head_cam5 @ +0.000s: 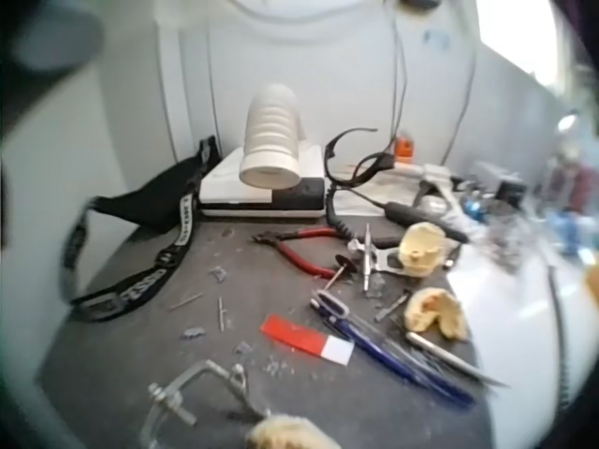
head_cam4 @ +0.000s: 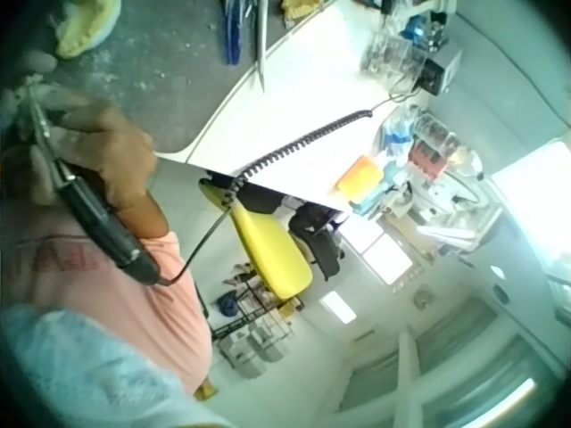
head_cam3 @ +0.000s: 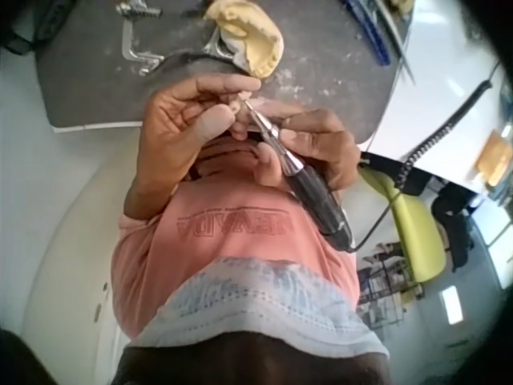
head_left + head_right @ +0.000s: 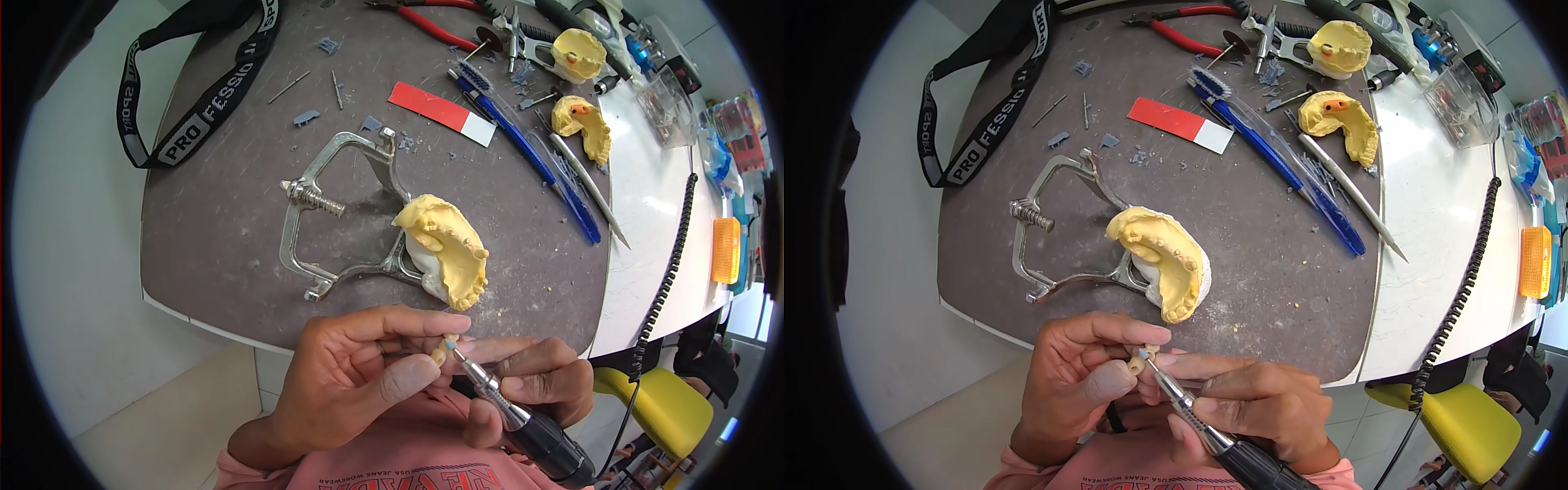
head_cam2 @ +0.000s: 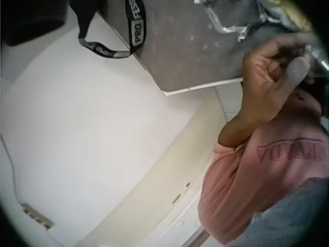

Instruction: The person shapes a dental prosthesis using a rotary handpiece tool and fits it onto a dental cast by hand.

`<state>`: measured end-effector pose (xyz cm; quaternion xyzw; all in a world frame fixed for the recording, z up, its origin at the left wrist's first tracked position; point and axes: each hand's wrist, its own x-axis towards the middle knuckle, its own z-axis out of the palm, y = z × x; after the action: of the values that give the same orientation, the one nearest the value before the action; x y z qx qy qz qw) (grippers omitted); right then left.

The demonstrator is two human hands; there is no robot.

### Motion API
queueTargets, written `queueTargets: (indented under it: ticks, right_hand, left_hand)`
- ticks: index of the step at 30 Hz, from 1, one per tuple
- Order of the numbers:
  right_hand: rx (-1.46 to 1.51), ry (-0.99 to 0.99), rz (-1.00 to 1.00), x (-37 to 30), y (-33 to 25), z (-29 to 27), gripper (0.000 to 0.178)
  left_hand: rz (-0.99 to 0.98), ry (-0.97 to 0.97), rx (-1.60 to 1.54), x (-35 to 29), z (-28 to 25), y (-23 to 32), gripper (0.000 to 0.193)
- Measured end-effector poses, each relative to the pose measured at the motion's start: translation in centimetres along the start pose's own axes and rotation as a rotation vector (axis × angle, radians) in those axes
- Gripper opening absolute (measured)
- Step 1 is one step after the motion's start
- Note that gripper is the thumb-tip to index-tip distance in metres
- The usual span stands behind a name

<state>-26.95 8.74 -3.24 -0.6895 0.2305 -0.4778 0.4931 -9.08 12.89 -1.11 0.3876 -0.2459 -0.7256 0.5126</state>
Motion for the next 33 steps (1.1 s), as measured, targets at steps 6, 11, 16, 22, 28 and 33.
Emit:
queueTargets:
  ticks: [6,11,16,22,28,33]
  right_hand:
    - [0.091,0.129,-0.088,-0.6,1.5,0.9,0.032]
    - [0.090,0.107,-0.121,-0.2,1.3,0.8,0.033]
    - [0.088,0.070,-0.092,-0.3,0.9,0.3,0.032]
    - [0.033,0.024,-0.038,-0.3,0.5,0.1,0.033]
    - [0.050,0.062,0.016,-0.4,0.1,0.3,0.032]
    - [0.057,0.067,0.031,-0.1,0.0,0.6,0.032]
  left_hand:
    - [0.010,0.013,-0.002,0.0,-0.1,-0.2,0.035]
    - [0.022,-0.013,-0.008,0.1,-0.1,-0.2,0.034]
    - [0.039,-0.011,0.002,0.1,-0.1,-0.2,0.034]
    - [0.046,-0.022,-0.003,0.0,-0.2,-0.4,0.033]
    - [0.061,-0.034,0.010,0.1,-0.2,-0.5,0.033]
    - [0.041,-0.017,-0.003,0.0,-0.1,-0.3,0.033]
